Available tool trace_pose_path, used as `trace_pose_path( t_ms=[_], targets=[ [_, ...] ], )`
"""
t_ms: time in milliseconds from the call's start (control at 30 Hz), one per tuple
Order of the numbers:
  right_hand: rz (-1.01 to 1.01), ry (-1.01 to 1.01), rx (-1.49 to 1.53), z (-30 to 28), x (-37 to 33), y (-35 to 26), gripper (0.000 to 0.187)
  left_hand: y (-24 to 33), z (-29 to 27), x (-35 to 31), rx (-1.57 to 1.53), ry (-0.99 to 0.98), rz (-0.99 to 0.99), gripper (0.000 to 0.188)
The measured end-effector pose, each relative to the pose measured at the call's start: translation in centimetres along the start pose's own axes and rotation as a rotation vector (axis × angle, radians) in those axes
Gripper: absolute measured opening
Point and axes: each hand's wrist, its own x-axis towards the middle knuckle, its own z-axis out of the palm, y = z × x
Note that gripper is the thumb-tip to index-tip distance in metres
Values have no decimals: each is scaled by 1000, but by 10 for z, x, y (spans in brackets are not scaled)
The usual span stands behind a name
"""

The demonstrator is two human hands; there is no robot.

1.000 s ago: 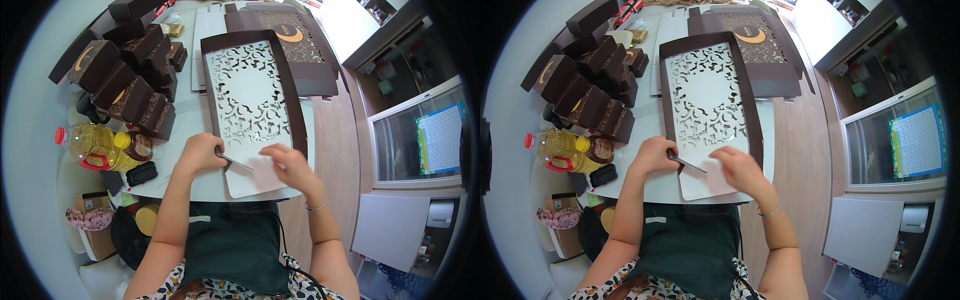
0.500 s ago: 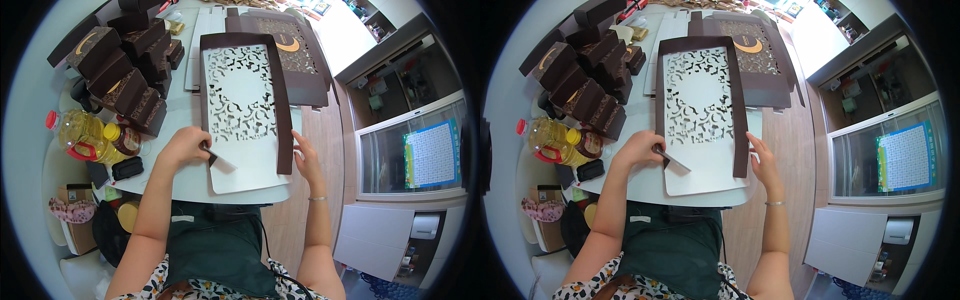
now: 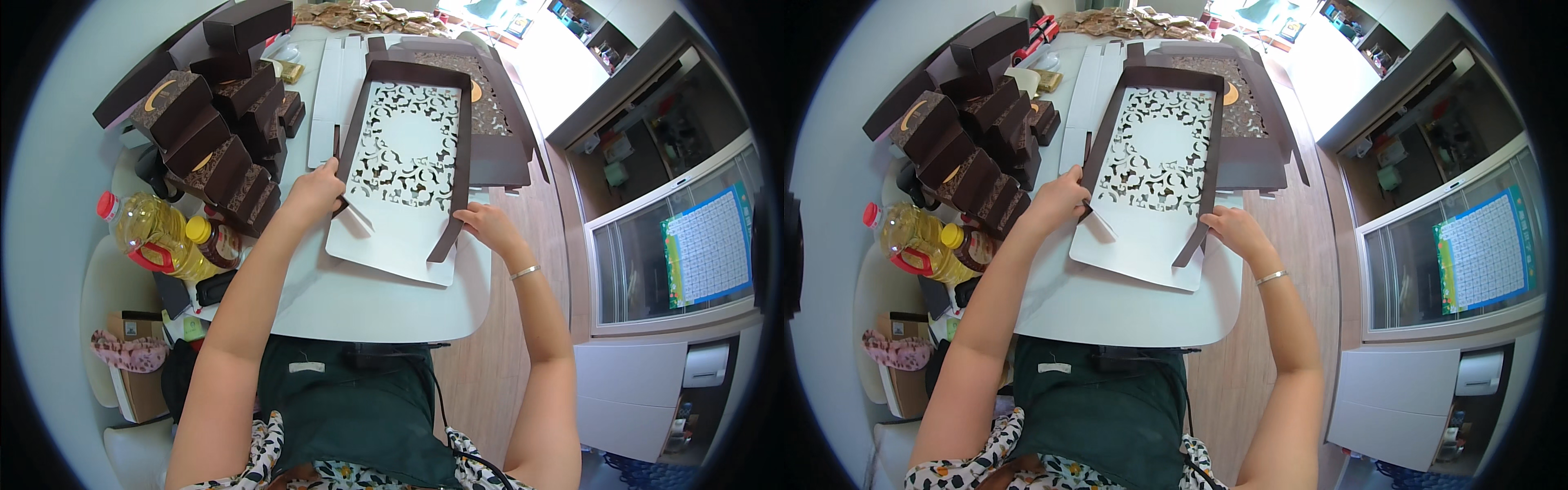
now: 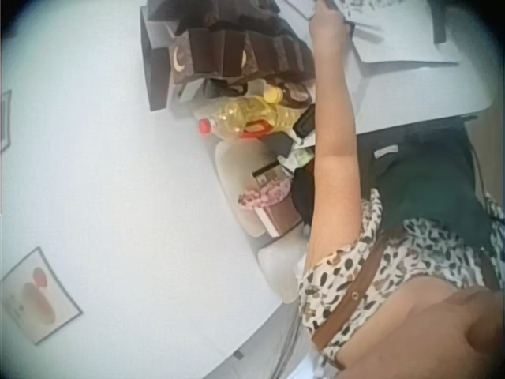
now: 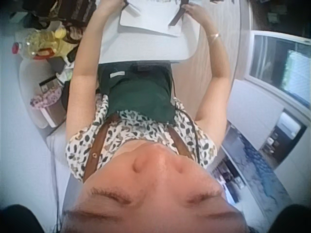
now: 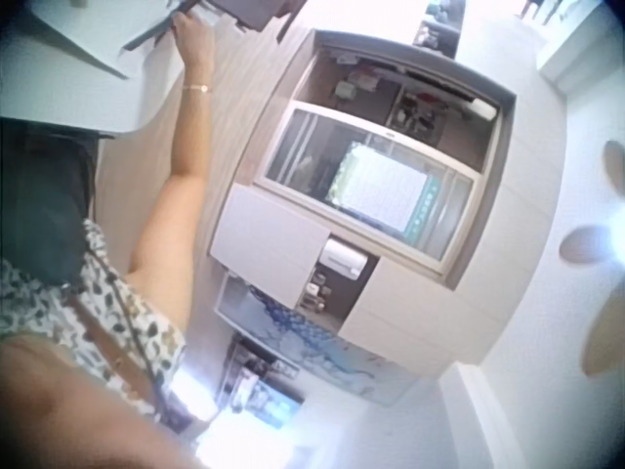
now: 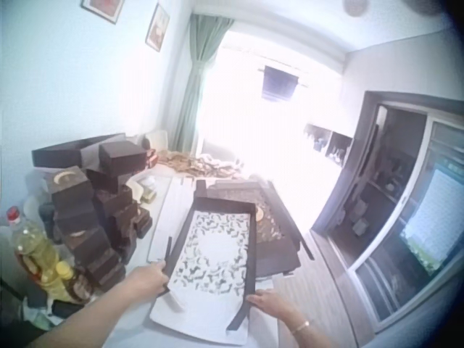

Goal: The person assembles a decorative box by folding and tucking the flaps of a brown cardboard piece around a white perforated insert. They then place the assembled box on a stack of finished boxes and pick up a new flat cardboard piece to begin the process again.

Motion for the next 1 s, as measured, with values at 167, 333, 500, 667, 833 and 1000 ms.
trace_pose_path(
  t_ms=[167, 333, 500, 667, 833, 1000],
  targets=[
    [61, 59, 80, -3, -11, 8, 22, 8, 0, -5, 100, 138, 204, 8],
    [66, 232, 29, 3, -14, -13, 25, -9, 25, -5, -82, 127, 342, 15],
    [-69, 344, 58, 29, -21, -5, 19, -11, 22, -3, -274, 30, 356, 12],
    [91, 451, 289, 30, -20, -6, 19, -7, 18, -6, -371, 116, 239, 14],
    [190, 524, 342, 19, -17, -9, 21, -5, 18, -6, -312, 181, 248, 13],
    [110, 463, 290, 25, -20, -5, 25, -9, 30, -10, -341, 142, 295, 5]
  ],
)
